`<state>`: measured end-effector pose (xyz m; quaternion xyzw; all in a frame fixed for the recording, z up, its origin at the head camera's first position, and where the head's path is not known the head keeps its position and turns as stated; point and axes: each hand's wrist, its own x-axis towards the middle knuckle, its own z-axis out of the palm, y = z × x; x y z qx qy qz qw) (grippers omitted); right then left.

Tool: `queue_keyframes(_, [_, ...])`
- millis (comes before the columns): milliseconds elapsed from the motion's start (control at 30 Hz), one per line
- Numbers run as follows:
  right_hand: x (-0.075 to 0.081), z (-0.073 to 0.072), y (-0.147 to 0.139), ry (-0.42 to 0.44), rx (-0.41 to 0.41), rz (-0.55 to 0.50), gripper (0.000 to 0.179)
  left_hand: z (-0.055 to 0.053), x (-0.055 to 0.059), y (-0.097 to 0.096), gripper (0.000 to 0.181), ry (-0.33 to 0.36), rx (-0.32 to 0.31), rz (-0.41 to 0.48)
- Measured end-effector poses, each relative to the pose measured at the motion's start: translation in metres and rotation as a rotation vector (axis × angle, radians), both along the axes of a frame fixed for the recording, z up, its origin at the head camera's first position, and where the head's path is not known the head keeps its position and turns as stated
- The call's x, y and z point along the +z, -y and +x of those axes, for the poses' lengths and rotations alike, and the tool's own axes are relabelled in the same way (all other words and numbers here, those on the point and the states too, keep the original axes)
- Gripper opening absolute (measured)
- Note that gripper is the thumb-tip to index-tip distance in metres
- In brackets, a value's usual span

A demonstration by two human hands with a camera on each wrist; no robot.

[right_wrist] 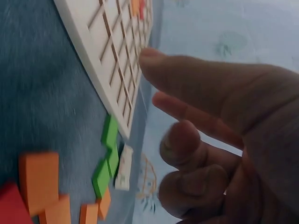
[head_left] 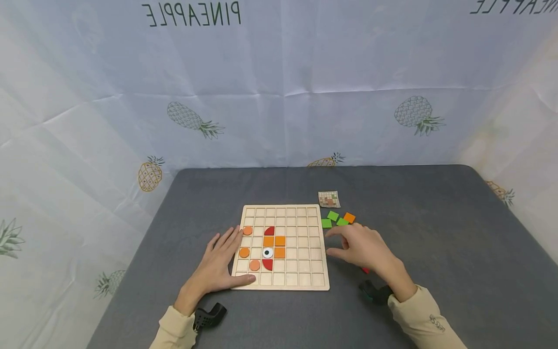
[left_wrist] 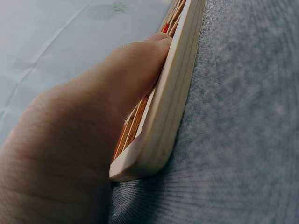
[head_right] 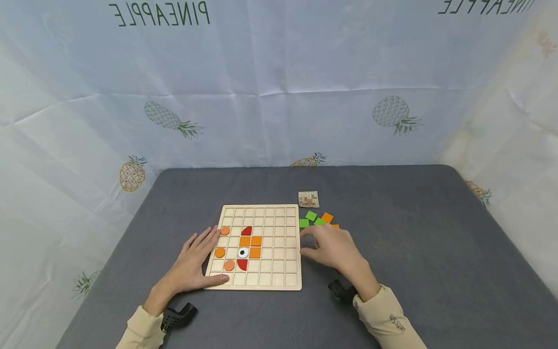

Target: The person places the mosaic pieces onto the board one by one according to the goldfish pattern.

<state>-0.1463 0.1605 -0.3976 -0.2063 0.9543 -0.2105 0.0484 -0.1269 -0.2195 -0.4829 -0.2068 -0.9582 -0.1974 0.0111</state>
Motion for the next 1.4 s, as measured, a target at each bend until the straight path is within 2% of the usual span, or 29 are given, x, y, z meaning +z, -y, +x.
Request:
queue_keyframes(233, [0.003,-0.004,-0.026,0.120,0.022,-0.063,0.038,0.001,0.001,0.000,0.118,-0.003,0.002,0.001])
queue_keyframes(433, [0.005,-0.006,-0.041,0.216,0.067,-0.056,0.043,0.000,0.001,0.000,0.118,-0.005,0.003,-0.011])
queue_keyframes(733, [0.001,-0.008,-0.044,0.340,0.040,-0.016,0.044,0.001,0.003,0.000,0.118,-0.003,-0.002,-0.005])
queue_keyframes(1167, [-0.005,-0.010,-0.041,0.349,-0.005,0.067,0.026,0.000,0.002,-0.001,0.118,-0.001,0.004,-0.011])
queue_keyframes(1400, [-0.010,-0.009,-0.038,0.289,0.011,0.077,0.021,0.001,0.002,-0.001,0.118,-0.006,0.010,-0.019])
